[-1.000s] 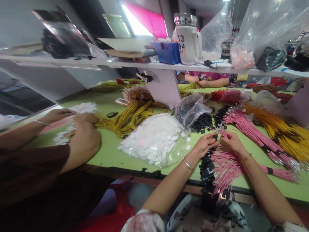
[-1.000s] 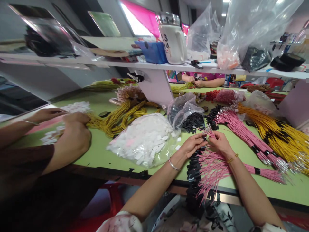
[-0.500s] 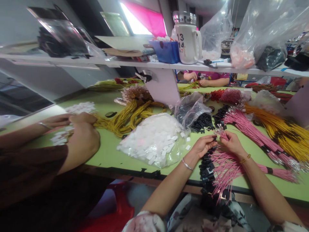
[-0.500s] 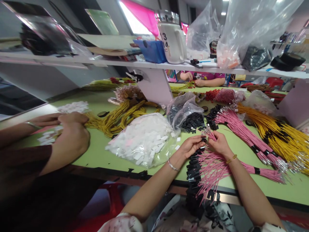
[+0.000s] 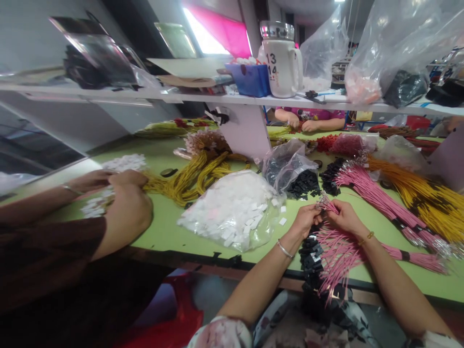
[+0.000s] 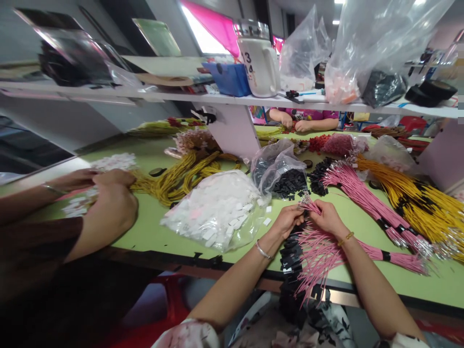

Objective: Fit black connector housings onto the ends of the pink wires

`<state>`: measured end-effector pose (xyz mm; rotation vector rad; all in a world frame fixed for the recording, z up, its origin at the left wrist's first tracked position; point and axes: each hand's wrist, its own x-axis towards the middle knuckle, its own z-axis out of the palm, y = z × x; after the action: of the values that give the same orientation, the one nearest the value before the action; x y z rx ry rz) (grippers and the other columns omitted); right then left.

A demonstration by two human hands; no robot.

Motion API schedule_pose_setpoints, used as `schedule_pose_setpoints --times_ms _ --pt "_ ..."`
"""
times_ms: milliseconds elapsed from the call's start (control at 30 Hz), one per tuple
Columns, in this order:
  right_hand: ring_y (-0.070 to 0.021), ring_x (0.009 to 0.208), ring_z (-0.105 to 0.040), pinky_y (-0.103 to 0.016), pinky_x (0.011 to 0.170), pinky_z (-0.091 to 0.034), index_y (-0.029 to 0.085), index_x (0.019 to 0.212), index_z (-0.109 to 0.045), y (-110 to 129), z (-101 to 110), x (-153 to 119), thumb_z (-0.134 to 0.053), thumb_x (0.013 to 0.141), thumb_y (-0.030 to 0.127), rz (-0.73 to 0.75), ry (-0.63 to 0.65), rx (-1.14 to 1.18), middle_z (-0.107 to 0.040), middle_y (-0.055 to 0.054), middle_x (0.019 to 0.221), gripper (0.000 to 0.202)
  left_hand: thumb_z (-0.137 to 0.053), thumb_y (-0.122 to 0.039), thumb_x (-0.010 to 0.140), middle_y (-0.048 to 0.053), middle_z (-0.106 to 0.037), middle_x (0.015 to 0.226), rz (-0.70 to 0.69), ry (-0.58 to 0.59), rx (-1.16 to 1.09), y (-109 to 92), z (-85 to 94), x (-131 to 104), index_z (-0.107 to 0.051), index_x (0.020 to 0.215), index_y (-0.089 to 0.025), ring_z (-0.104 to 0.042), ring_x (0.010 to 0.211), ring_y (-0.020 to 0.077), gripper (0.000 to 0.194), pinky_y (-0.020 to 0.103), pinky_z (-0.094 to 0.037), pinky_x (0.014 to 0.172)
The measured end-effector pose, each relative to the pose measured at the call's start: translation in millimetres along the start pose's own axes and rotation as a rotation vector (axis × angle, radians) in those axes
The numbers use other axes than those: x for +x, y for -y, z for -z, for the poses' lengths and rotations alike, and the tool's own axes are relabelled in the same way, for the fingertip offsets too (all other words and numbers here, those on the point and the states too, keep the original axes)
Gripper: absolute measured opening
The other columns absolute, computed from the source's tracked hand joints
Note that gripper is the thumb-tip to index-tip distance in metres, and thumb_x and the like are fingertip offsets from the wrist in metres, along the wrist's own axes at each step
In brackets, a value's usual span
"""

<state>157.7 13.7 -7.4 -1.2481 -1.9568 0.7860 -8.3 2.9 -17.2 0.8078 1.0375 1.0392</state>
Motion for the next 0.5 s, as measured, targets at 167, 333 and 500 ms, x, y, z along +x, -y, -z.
schedule_pose_setpoints --times_ms 167,333,500 --pt "-0.0115 0.055 -0.038 -0.025 0.053 -0.027 0.02 0.064 -0.048 -3 -5 0 -0.051 0.074 0.028 -0.044 0.023 0.049 -0.046 0.004 0.058 0.013 -0.063 -0.015 0.073 -0.001 -0.054 0.047 -0.022 -0.017 0.059 3 -1.4 2 -0.061 0.06 -0.013 -0.043 0.041 0.0063 0.013 0.02 -0.028 0.045" --pt "-0.0116 0.055 -0.036 -0.025 0.052 -0.026 0.02 0.063 -0.049 0 -7 -1 -0.055 0.072 0.028 -0.073 -0.007 0.083 -0.043 0.005 0.056 0.014 -0.061 -0.018 0.075 -0.002 -0.053 0.048 -0.054 0.011 0.187 12 0.6 2 -0.063 0.062 -0.014 -0.044 0.043 0.0079 0.014 0.022 -0.03 0.047" --pt "-0.0112 0.056 -0.038 -0.024 0.053 -0.029 0.02 0.067 -0.048 11 6 -2 -0.062 0.074 0.033 -0.152 -0.072 0.364 -0.045 0.005 0.06 0.02 -0.062 -0.021 0.081 0.004 -0.067 0.078 -0.286 -0.094 0.614 0 24.0 12 -0.075 0.094 -0.016 -0.057 0.066 0.0144 0.019 0.027 -0.044 0.068"
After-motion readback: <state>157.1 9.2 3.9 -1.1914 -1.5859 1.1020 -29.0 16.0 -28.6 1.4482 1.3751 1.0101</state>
